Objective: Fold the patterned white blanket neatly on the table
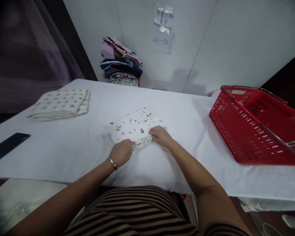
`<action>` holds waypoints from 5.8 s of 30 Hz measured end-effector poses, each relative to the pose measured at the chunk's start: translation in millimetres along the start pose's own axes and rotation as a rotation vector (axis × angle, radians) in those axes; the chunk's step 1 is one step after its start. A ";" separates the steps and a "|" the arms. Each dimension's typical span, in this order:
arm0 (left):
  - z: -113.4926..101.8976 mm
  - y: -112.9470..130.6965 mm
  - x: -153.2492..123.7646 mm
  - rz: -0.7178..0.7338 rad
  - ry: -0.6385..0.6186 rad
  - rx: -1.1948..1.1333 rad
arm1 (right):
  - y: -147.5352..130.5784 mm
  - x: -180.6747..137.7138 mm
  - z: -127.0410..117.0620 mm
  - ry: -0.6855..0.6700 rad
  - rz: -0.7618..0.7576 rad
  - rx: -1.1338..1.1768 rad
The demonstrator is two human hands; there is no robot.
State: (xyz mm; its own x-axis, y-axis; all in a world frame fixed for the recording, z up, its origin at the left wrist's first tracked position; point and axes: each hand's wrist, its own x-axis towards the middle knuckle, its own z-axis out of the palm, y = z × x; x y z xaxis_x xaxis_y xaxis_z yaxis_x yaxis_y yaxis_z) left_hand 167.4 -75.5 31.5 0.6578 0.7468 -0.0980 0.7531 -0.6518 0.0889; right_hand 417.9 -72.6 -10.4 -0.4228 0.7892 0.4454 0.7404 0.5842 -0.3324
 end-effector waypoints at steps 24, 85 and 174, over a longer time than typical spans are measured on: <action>2.6 -6.7 3.3 -0.048 -0.022 -0.108 | -0.9 0.8 -2.7 -0.026 0.033 0.014; 4.1 6.4 1.6 -0.029 0.073 0.030 | -2.5 -4.5 -2.1 -0.003 0.046 0.019; 60.6 -9.3 -33.2 0.276 0.535 -0.214 | 55.8 22.0 -18.4 -0.054 1.100 0.219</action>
State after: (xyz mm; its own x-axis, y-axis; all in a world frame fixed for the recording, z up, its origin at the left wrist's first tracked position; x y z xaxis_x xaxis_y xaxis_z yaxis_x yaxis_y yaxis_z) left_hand 138.7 -102.3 -26.2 0.6936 0.5538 0.4607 0.5024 -0.8302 0.2416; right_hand 459.6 -26.1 -3.8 0.3783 0.9004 -0.2148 0.6194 -0.4186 -0.6642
